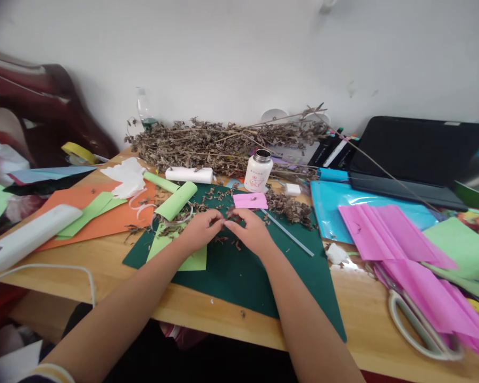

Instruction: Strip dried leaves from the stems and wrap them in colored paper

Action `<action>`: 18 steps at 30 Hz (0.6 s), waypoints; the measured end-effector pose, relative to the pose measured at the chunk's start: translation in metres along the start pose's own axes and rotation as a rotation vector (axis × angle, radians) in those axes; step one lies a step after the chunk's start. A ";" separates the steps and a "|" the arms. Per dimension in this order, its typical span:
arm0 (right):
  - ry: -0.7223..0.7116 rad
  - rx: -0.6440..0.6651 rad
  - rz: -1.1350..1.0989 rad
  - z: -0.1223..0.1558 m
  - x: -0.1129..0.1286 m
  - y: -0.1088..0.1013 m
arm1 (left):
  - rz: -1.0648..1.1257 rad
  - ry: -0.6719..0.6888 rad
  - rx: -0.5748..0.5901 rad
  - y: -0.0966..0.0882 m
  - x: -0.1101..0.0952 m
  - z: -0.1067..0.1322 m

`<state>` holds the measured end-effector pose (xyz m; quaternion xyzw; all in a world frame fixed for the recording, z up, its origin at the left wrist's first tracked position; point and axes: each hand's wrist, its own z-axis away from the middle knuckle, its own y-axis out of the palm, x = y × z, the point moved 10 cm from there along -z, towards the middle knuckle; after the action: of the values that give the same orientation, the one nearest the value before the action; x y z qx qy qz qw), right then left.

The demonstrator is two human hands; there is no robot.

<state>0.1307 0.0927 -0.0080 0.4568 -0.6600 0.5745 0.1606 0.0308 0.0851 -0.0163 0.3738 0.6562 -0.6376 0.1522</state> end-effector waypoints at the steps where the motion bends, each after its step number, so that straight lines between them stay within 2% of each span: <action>1: 0.036 0.020 -0.065 0.001 -0.001 0.007 | -0.003 0.013 0.013 0.002 -0.002 0.000; 3: 0.076 0.009 -0.171 0.002 -0.004 0.009 | 0.003 0.029 0.026 0.003 -0.003 0.000; 8: 0.107 -0.089 -0.359 0.003 -0.014 -0.001 | 0.033 0.065 0.019 0.002 -0.008 0.000; 18: 0.222 -0.365 -0.859 0.009 -0.032 -0.002 | 0.214 0.016 0.034 0.002 -0.013 0.002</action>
<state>0.1522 0.0985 -0.0333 0.5884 -0.4806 0.3763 0.5303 0.0406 0.0789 -0.0094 0.4495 0.6028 -0.6256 0.2078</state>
